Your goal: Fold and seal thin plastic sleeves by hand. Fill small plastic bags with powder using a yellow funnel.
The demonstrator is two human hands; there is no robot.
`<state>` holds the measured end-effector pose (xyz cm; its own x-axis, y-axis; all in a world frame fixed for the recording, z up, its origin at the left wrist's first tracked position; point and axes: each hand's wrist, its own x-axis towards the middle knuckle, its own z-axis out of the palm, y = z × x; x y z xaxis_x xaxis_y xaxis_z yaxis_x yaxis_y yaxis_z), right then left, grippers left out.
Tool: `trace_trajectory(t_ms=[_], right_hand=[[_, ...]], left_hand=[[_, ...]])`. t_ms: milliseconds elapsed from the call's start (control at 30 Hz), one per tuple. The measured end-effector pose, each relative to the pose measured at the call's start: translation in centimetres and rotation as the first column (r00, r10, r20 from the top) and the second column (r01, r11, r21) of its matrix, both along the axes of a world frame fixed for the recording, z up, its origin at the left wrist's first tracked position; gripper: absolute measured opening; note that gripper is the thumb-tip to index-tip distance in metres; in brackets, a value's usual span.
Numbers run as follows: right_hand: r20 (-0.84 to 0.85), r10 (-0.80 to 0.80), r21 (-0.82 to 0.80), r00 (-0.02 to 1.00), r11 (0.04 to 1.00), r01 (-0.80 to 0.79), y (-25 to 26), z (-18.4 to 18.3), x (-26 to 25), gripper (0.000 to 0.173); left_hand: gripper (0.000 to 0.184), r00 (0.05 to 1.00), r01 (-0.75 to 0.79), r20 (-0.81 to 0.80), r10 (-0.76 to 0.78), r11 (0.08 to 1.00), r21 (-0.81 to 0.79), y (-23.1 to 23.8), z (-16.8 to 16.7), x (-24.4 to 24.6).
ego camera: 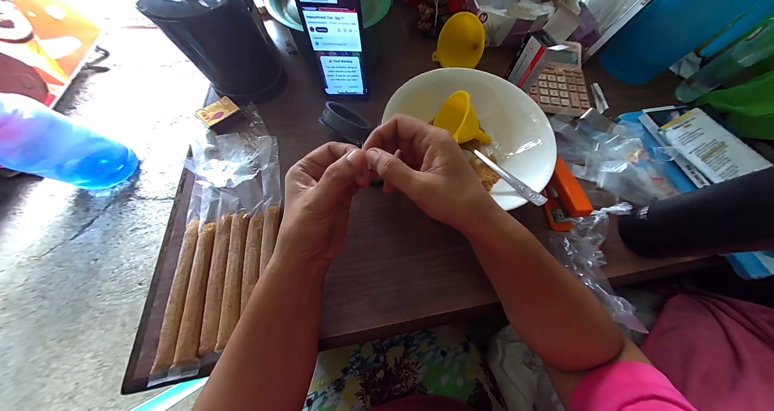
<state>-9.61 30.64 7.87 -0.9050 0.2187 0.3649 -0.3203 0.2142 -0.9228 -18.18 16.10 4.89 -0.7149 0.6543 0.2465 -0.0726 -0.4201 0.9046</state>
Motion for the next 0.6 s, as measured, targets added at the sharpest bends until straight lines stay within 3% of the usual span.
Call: trace_trajectory(t_ms=[467, 600], right_hand=[[-0.014, -0.027, -0.011, 1.000, 1.000, 0.027, -0.06, -0.09, -0.08, 0.008], [-0.005, -0.081, -0.011, 0.997, 0.997, 0.081, -0.18, 0.13, 0.03, 0.015]], left_hand=[[0.011, 1.000, -0.009, -0.014, 0.009, 1.000, -0.016, 0.01, 0.08, -0.02], [0.010, 1.000, -0.005, -0.020, 0.004, 1.000, -0.022, -0.02, 0.12, -0.06]])
